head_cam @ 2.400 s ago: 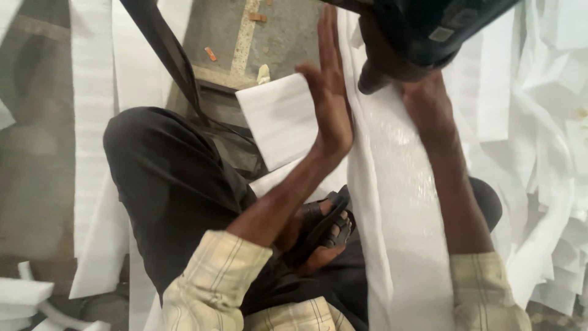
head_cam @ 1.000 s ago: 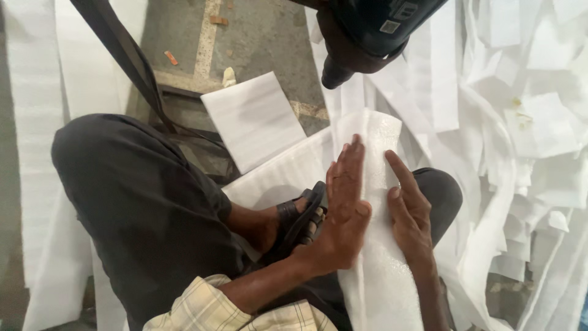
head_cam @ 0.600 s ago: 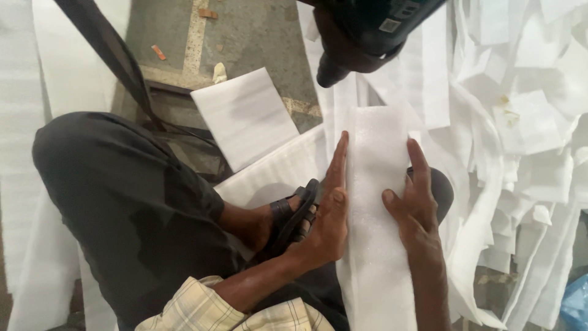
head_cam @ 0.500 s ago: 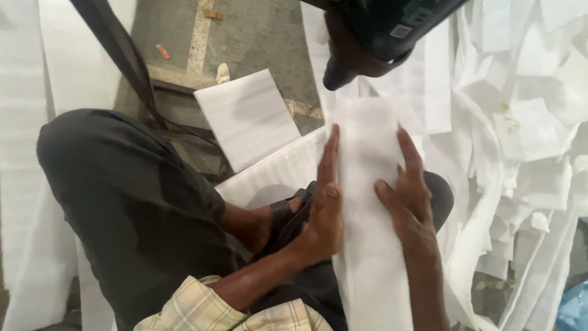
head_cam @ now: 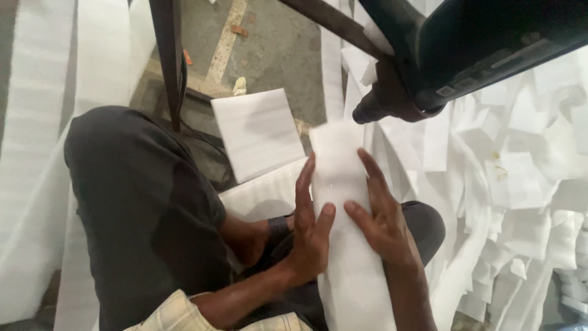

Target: The person sits cross-legged on the floor and uses a sewing machine to stitch a long white foam strip. They guide the foam through the machine with both hands, then fold and align the strip before continuing to sew.

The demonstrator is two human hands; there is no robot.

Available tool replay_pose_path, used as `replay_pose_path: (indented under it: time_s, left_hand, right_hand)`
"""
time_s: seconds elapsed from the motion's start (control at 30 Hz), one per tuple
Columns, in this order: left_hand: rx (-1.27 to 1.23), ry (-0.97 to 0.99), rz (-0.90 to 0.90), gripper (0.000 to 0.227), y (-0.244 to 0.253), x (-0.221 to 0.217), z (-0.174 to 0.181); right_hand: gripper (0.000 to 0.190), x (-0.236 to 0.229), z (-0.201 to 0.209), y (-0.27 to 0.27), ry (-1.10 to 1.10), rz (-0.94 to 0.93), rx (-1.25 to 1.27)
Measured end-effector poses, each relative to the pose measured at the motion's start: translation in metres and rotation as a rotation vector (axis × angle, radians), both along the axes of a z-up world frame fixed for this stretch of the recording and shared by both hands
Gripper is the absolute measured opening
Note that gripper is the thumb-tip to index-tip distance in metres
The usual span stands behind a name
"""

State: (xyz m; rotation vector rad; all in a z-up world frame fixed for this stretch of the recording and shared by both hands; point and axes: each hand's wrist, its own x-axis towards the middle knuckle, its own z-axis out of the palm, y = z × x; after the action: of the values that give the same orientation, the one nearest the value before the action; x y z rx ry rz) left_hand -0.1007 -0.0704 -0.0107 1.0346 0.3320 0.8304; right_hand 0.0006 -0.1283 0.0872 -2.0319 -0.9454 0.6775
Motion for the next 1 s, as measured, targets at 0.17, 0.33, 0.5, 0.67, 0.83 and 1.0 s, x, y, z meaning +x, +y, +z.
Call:
replay_pose_path:
  time_s: [0.17, 0.33, 0.5, 0.67, 0.83, 1.0]
  left_hand:
    - [-0.184, 0.016, -0.176, 0.073, 0.000, 0.002, 0.002]
    - [-0.369, 0.089, -0.421, 0.085, 0.020, 0.014, 0.011]
    - [-0.486, 0.053, -0.439, 0.089, 0.043, 0.019, 0.001]
    - [-0.722, -0.232, -0.388, 0.081, 0.053, 0.033, -0.026]
    - [-0.888, -0.328, -0.463, 0.074, 0.056, 0.034, -0.031]
    - [-0.643, -0.209, -0.288, 0.060, 0.081, 0.043, -0.024]
  right_hand:
    - [0.078, -0.032, 0.020, -0.016, -0.458, 0.053, -0.354]
    - [0.081, -0.056, 0.021, -0.023, -0.520, 0.097, -0.495]
    - [0.071, -0.066, 0.012, -0.020, -0.441, 0.130, -0.598]
    - [0.069, -0.048, 0.003, -0.036, -0.762, -0.020, -0.184]
    - [0.080, -0.011, -0.031, -0.046, -0.211, -0.261, -0.212]
    - [0.080, 0.003, -0.042, -0.023, -0.322, -0.101, -0.116]
